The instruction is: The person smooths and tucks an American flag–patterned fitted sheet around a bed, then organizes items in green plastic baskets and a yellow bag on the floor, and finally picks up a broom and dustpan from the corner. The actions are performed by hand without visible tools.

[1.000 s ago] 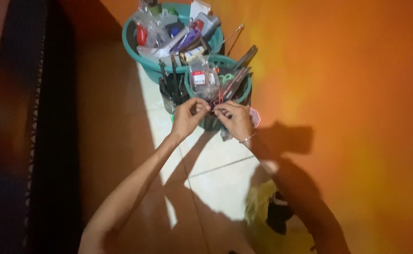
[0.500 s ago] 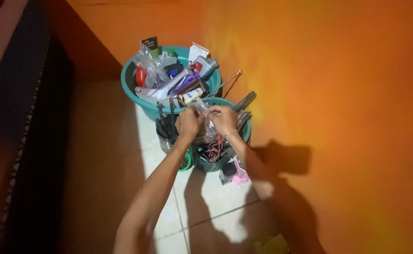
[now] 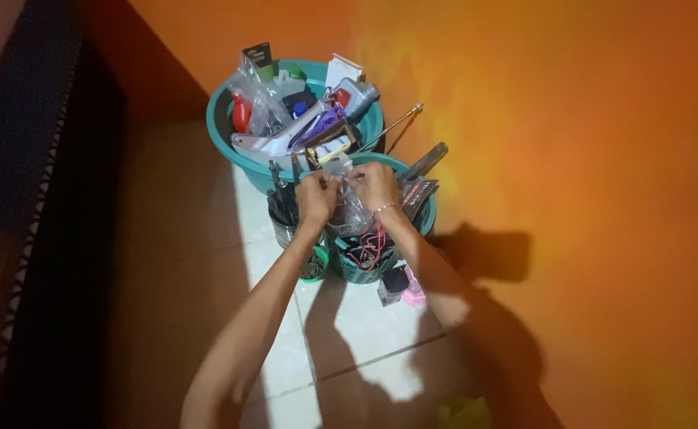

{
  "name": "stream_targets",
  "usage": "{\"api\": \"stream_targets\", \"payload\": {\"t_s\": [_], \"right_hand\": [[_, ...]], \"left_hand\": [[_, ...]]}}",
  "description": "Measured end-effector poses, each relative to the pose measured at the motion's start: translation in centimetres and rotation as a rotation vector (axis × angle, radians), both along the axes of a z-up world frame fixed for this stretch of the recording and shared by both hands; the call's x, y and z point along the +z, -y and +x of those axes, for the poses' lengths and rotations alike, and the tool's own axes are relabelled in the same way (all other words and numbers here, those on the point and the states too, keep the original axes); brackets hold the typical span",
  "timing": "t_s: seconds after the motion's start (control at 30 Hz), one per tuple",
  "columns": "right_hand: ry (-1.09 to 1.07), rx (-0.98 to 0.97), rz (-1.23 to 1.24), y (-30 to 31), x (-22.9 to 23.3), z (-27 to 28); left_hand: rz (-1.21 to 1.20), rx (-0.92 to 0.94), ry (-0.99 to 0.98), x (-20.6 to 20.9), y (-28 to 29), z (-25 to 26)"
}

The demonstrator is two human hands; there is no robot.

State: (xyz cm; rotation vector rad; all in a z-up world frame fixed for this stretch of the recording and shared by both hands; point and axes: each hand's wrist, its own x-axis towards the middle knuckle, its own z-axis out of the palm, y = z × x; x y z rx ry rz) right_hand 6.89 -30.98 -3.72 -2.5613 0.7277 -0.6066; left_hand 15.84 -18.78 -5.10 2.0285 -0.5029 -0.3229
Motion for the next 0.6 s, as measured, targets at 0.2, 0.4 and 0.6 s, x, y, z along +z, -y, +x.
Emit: {"api": "stream_targets", "payload": {"t_s": [0.2, 0.4, 0.6], "right_hand": [[0.035, -0.067, 0.158, 1.5, -1.7, 1.5], [0.172, 0.017, 0.136, 1.6, -1.2, 0.0], [0.197, 0.023, 0.202, -0.2, 1.5, -5.2]], "left_hand": [[-0.032, 0.059, -0.044, -1.4, 0.5, 0.8], [-0.141, 0.066, -0.043, -1.6, -0.4, 0.5], [-0.118, -0.043, 0.088, 4.0, -5.3, -4.8]]}}
